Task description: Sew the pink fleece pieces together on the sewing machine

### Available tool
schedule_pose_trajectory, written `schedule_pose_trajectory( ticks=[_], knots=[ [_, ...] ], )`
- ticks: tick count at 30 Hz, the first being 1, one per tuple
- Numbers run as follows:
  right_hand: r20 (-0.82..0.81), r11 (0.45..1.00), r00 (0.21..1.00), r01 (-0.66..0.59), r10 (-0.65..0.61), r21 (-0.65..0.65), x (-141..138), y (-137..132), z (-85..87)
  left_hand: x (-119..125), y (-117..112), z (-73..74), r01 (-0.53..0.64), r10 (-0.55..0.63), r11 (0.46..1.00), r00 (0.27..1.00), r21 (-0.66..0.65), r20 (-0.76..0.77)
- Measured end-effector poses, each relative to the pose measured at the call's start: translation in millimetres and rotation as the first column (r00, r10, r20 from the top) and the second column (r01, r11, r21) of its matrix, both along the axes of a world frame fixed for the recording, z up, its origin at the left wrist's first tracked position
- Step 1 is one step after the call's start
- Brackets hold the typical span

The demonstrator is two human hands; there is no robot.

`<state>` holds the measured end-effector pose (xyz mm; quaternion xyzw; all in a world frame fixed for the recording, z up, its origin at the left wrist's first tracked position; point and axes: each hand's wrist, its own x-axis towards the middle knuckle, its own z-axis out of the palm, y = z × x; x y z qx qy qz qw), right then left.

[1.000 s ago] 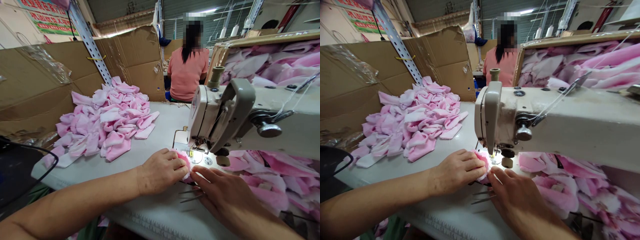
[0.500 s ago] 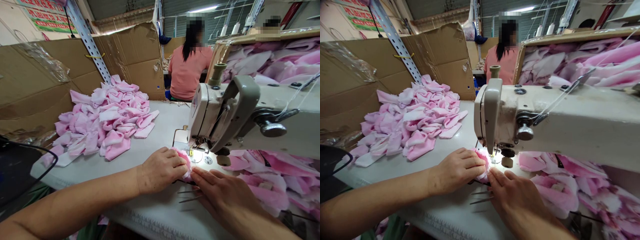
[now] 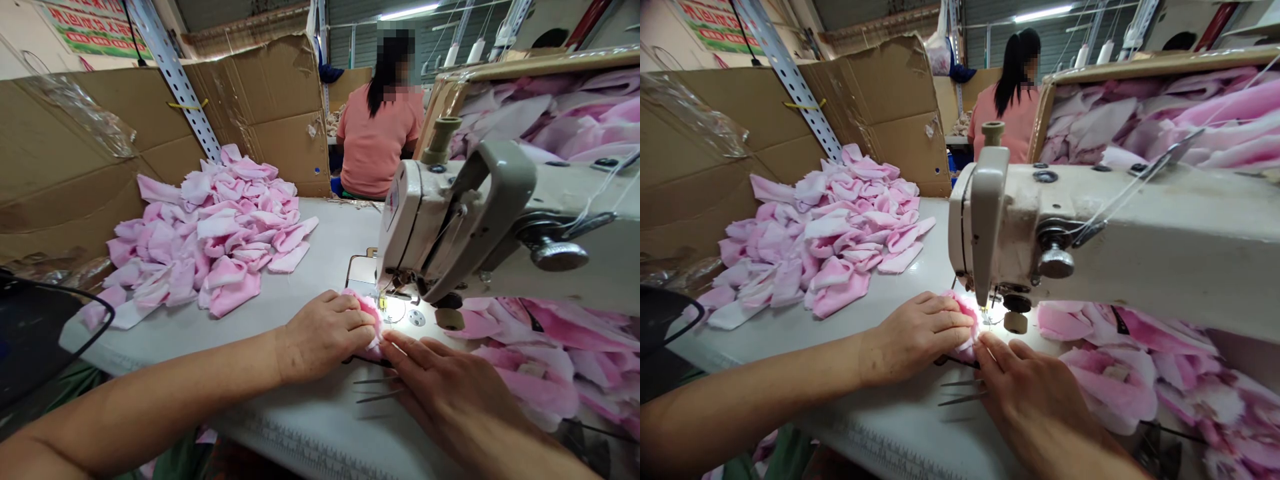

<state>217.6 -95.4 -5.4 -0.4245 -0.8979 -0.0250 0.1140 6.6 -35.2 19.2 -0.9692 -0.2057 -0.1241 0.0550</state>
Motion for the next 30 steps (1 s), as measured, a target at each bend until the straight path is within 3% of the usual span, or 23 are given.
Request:
schedule_pose_trajectory(
  ticks=[7, 14, 30],
  knots=[
    [-0.087, 0.998, 0.996, 0.009, -0.004, 0.055, -0.9, -0.4, -1.8, -0.4, 1.4, -0.3, 0.002, -0.002, 1.000, 1.000, -0.015, 0.000],
    [-0.083, 0.999, 0.996, 0.026, -0.030, -0.045, -0.1, -0.6, 2.8, -0.2, 1.0, -1.6, -0.003, 0.004, 1.000, 1.000, -0.027, 0.009],
    [-0.106, 0.996, 0.991, 0.081, -0.085, -0.043, -7.8, -0.3, -6.7, 1.8, -4.0, 6.0, 0.019, -0.019, 1.000, 1.000, -0.012, -0.008]
  ],
)
